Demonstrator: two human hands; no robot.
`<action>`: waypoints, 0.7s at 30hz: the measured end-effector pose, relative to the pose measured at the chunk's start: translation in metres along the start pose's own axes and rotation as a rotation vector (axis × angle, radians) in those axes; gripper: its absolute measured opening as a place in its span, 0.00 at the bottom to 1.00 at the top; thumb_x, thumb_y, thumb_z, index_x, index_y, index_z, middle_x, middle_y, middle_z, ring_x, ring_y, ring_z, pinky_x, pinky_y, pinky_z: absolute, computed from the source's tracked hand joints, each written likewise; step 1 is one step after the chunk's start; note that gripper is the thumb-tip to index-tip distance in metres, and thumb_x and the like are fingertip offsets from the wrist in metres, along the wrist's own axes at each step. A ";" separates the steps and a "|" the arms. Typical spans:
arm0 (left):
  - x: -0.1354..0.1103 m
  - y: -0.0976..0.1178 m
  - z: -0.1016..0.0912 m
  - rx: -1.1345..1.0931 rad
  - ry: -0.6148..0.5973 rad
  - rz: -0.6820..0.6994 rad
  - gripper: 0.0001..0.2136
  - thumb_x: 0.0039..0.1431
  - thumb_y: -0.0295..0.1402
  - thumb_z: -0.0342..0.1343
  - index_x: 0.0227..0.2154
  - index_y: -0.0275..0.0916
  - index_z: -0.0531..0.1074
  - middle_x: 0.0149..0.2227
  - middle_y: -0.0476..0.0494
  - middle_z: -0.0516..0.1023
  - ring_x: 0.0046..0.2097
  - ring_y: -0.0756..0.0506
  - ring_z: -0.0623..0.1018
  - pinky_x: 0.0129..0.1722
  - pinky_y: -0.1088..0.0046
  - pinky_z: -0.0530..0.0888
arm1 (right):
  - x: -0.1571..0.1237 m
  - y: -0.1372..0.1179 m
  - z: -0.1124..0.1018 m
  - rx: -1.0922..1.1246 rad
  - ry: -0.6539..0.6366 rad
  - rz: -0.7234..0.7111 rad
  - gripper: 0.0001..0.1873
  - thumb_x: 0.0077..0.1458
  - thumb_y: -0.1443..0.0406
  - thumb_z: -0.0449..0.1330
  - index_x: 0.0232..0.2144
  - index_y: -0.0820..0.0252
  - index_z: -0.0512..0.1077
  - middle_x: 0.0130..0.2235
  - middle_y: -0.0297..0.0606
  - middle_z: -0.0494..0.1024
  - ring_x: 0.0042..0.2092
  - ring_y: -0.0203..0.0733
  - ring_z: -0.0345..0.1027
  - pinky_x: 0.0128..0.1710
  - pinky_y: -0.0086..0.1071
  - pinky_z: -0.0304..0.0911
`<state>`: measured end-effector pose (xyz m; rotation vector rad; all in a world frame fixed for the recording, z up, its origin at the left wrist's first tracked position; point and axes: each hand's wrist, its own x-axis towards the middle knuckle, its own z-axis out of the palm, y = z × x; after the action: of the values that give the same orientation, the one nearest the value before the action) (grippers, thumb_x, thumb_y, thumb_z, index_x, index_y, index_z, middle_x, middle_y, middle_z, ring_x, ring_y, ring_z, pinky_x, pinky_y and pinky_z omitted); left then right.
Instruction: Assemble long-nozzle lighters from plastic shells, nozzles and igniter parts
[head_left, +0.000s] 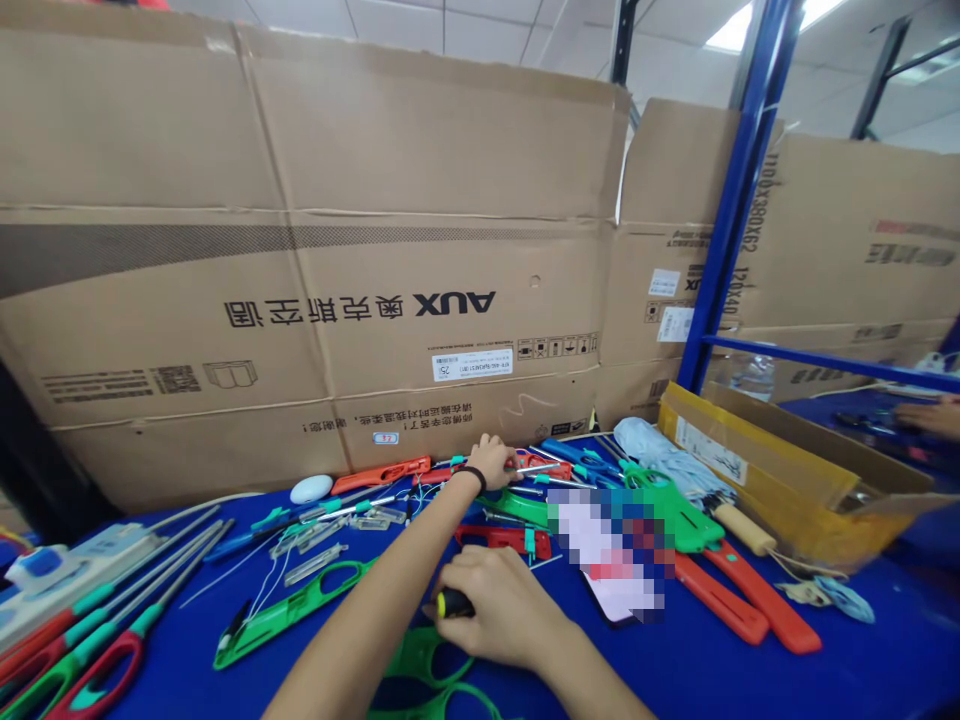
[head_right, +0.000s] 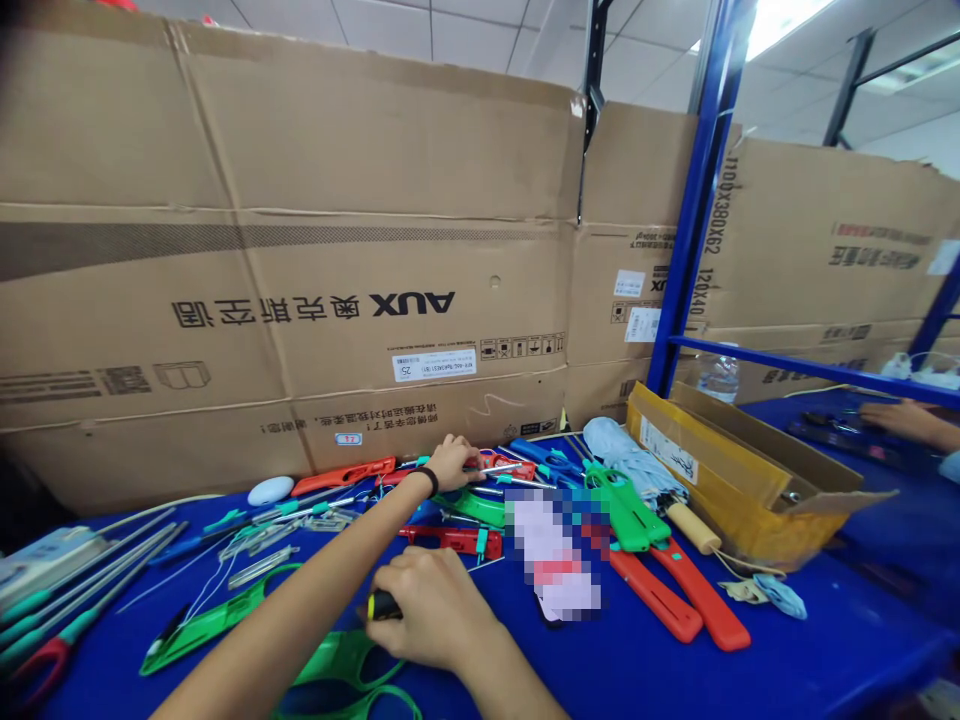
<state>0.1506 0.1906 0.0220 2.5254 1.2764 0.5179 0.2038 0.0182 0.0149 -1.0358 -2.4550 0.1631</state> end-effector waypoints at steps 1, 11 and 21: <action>-0.001 -0.001 -0.005 -0.048 0.033 0.017 0.13 0.63 0.35 0.52 0.49 0.36 0.67 0.49 0.40 0.70 0.46 0.43 0.74 0.44 0.60 0.73 | 0.000 0.000 0.000 0.004 0.009 0.000 0.05 0.51 0.62 0.58 0.30 0.57 0.72 0.31 0.32 0.78 0.34 0.37 0.69 0.28 0.27 0.51; -0.036 0.019 -0.106 -0.573 0.457 0.218 0.11 0.57 0.39 0.56 0.36 0.36 0.66 0.33 0.44 0.77 0.37 0.47 0.77 0.39 0.71 0.73 | -0.002 -0.003 -0.002 0.012 0.115 0.005 0.05 0.54 0.62 0.59 0.28 0.55 0.72 0.29 0.31 0.78 0.32 0.37 0.70 0.28 0.27 0.51; -0.165 0.028 -0.090 -0.388 0.193 0.065 0.10 0.56 0.39 0.57 0.33 0.37 0.73 0.30 0.48 0.77 0.26 0.51 0.73 0.25 0.78 0.68 | -0.002 -0.003 -0.014 0.022 0.569 -0.084 0.13 0.57 0.63 0.55 0.21 0.59 0.68 0.22 0.31 0.72 0.25 0.32 0.66 0.26 0.26 0.53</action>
<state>0.0423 0.0470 0.0818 2.2371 1.0343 0.9441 0.2091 0.0137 0.0279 -0.8259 -1.9665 -0.1196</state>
